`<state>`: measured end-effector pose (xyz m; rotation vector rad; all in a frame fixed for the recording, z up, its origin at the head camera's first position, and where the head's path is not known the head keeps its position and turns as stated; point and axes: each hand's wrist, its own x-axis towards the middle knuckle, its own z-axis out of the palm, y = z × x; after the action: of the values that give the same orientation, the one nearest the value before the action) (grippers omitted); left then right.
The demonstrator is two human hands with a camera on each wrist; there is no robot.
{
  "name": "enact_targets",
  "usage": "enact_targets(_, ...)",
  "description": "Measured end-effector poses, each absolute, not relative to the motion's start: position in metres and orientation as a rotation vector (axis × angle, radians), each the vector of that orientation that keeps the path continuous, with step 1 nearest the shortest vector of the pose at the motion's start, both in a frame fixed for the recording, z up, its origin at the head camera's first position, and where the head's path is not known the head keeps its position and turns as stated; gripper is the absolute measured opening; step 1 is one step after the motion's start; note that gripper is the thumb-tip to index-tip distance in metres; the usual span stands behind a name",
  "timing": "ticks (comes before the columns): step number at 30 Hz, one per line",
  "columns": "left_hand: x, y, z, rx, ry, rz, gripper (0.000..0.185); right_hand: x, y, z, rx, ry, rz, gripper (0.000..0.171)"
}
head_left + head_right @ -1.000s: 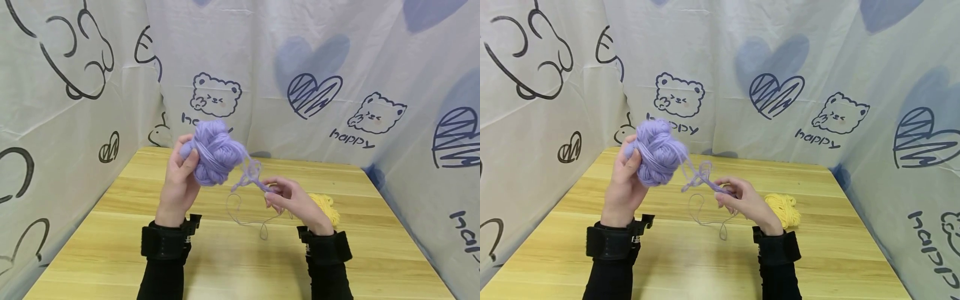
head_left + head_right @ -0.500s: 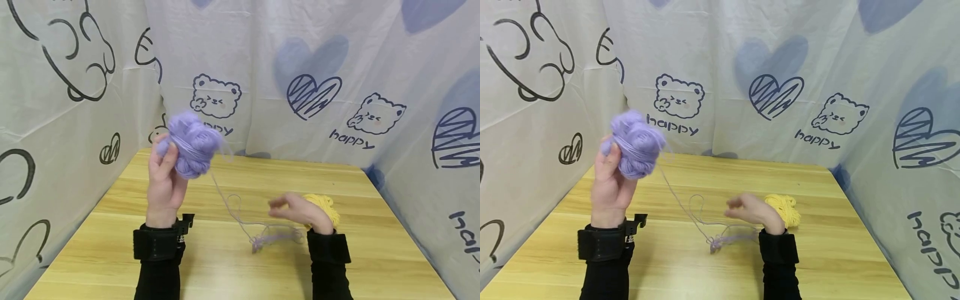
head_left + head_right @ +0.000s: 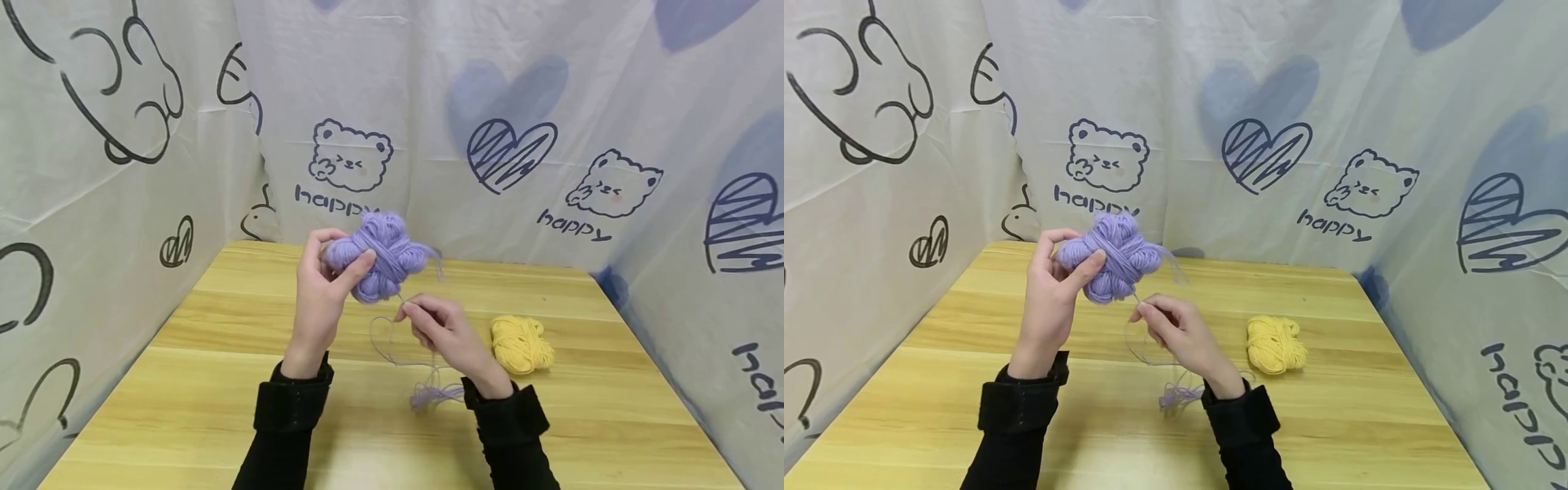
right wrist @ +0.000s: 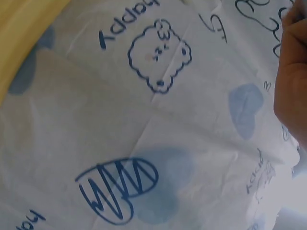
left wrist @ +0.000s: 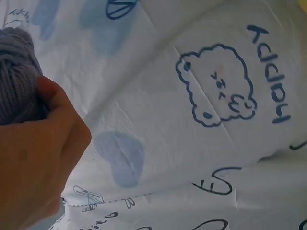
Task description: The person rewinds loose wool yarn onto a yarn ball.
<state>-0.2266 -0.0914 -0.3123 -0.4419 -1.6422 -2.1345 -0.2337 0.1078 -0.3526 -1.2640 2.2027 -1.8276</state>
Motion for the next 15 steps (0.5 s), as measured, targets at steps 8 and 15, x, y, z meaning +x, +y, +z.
enact_targets(8,-0.232,-0.09,-0.316,-0.412,-1.769,-1.842,0.042,-0.225,0.128,-0.341,-1.172,2.433,-1.697,0.017)
enact_targets(15,-0.234,-0.087,-0.319,-0.435,-1.927,-1.698,0.048,-0.221,0.14,-0.333,-1.192,2.482,-1.684,0.016)
